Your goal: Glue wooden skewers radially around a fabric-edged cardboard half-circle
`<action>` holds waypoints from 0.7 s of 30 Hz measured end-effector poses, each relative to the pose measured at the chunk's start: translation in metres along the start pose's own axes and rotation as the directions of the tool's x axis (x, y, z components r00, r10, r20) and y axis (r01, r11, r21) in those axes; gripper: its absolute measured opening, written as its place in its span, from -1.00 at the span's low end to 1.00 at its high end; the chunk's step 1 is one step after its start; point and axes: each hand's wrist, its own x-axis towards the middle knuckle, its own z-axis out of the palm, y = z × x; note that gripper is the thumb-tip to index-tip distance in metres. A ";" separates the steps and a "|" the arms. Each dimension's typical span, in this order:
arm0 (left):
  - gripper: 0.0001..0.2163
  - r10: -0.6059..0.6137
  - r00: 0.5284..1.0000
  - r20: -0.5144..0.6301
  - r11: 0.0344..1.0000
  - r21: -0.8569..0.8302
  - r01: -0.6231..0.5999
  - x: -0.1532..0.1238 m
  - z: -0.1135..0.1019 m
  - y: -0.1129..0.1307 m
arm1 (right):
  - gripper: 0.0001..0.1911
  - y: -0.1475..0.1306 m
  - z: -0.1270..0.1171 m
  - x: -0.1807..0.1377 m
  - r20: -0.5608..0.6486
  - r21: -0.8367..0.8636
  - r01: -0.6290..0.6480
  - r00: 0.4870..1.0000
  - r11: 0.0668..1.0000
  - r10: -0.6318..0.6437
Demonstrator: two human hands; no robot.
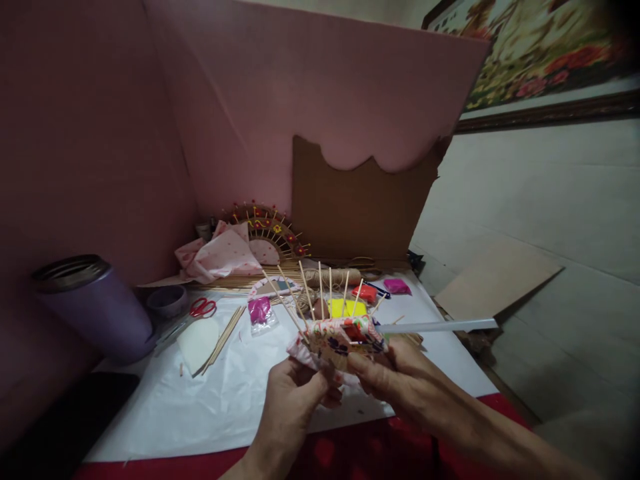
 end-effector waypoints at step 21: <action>-0.79 0.008 1.000 -0.001 1.000 0.012 -0.008 0.000 0.000 -0.001 | -0.61 0.010 0.000 -0.002 -0.072 -0.108 -0.039 0.997 0.993 0.031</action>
